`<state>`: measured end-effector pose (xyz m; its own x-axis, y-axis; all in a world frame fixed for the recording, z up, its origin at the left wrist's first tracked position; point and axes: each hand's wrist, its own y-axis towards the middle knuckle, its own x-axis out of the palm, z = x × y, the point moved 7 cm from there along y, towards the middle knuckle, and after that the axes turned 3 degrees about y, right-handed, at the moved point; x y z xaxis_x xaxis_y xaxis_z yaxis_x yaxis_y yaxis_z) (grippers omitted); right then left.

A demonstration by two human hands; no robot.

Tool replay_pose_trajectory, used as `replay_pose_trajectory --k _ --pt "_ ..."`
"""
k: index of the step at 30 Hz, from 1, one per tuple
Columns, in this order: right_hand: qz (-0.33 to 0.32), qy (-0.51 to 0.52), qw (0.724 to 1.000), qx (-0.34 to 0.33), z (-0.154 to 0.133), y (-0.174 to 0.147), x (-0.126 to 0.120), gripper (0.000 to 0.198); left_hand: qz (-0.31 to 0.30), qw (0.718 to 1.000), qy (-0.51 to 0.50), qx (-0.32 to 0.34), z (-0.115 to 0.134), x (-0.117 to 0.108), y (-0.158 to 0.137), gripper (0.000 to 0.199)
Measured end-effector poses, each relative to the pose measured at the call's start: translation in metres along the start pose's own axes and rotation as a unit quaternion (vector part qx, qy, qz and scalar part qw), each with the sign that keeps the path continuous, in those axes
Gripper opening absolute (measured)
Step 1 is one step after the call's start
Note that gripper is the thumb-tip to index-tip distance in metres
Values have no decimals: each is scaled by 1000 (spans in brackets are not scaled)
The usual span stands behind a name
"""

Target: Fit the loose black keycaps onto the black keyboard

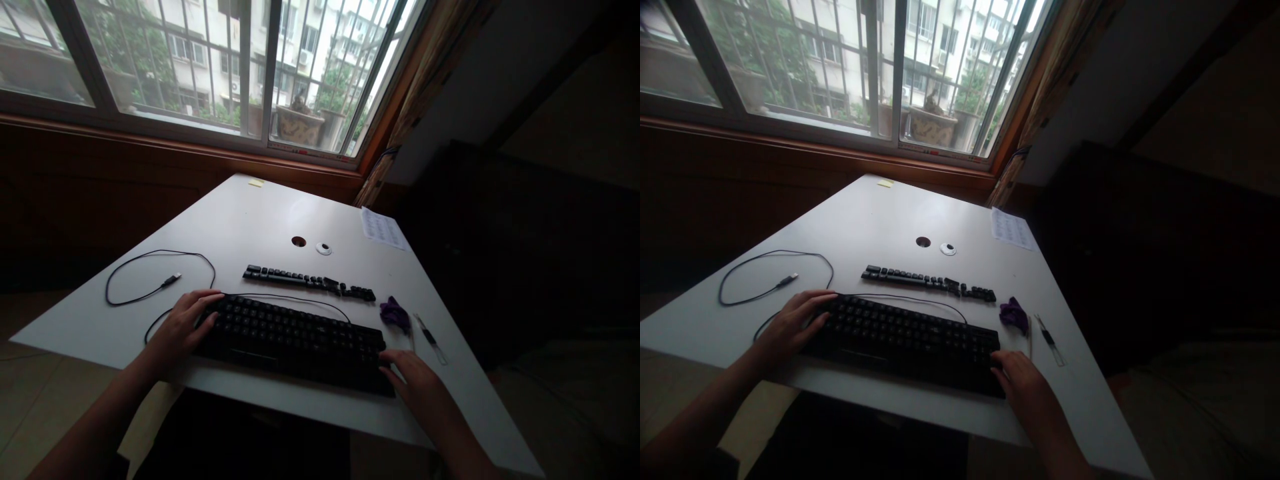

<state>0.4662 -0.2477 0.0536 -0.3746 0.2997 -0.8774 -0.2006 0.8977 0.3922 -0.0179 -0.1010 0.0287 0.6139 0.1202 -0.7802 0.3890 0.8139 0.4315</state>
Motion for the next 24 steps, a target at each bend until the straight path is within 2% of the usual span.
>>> replay_pose_trajectory --k 10,15,24 --pt "8 -20 1000 -1 -7 -7 5 16 -1 1000 2 6 2 0 0 38" --pt "34 -8 999 2 -5 -9 5 17 -4 1000 2 6 -1 1 -1 38" --pt "29 -4 999 13 0 -7 4 16 -3 1000 6 11 2 1 0 37"
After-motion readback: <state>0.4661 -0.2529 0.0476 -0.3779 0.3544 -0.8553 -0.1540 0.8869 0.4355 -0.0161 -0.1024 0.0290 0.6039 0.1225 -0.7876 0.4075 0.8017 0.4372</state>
